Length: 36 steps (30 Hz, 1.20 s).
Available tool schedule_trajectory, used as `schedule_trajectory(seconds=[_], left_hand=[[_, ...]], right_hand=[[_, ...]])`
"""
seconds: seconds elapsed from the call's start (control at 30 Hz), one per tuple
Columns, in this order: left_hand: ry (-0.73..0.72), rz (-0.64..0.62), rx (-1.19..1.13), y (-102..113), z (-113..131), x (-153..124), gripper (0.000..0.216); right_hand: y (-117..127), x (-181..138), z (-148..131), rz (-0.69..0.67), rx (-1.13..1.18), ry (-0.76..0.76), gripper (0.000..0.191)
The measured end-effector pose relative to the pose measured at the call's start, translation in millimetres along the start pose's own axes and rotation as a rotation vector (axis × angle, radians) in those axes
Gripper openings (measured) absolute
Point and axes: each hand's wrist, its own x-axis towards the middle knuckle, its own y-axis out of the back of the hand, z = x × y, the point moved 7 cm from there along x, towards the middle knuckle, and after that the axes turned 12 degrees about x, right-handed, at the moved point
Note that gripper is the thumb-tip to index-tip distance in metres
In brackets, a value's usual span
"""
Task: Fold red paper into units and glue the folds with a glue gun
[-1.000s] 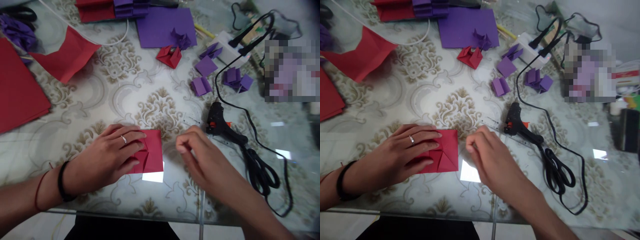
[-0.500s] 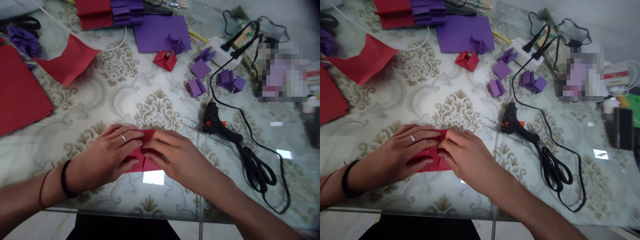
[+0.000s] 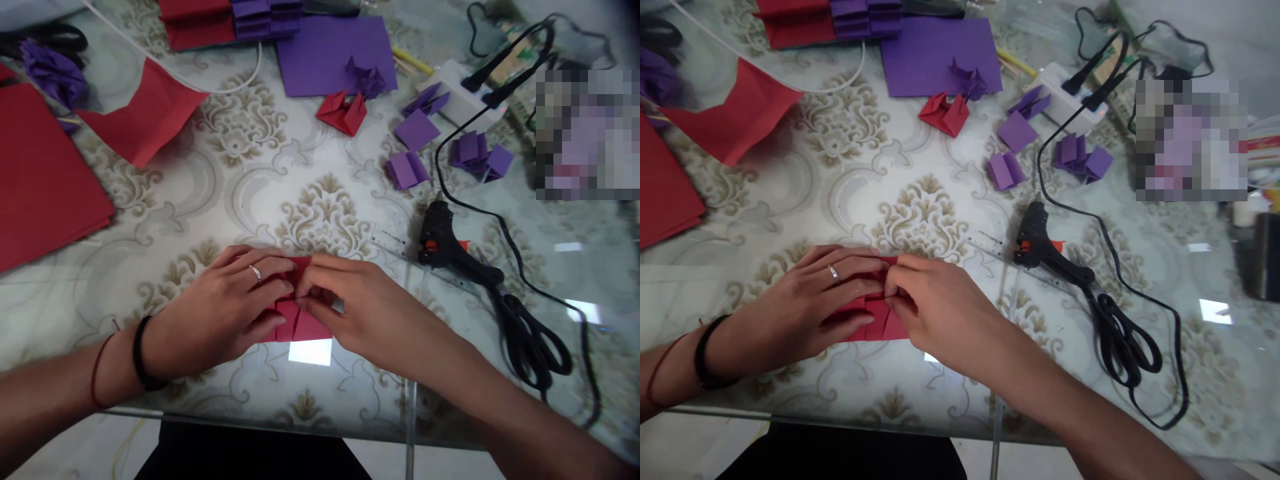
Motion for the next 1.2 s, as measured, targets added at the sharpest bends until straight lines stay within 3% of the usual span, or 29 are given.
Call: schedule_trajectory(seconds=[0.23,0.57,0.87,1.2], left_hand=[[-0.007,-0.014,0.008,-2,-1,-1,0.022],[-0.001,-0.011,-0.002,-1,-1,0,0.02],[0.005,-0.012,0.008,2,0,1,0.017],[-0.014,-0.003,0.014,0,1,0,0.019]], right_hand=[[2,-1,3,0.027,0.076,-0.008,0.021],[24,-15,6,0.111,-0.021,0.012,0.016],[6,-7,4,0.019,-0.004,0.05,0.017],[-4,2,2,-0.122,-0.166,-0.008,0.011]])
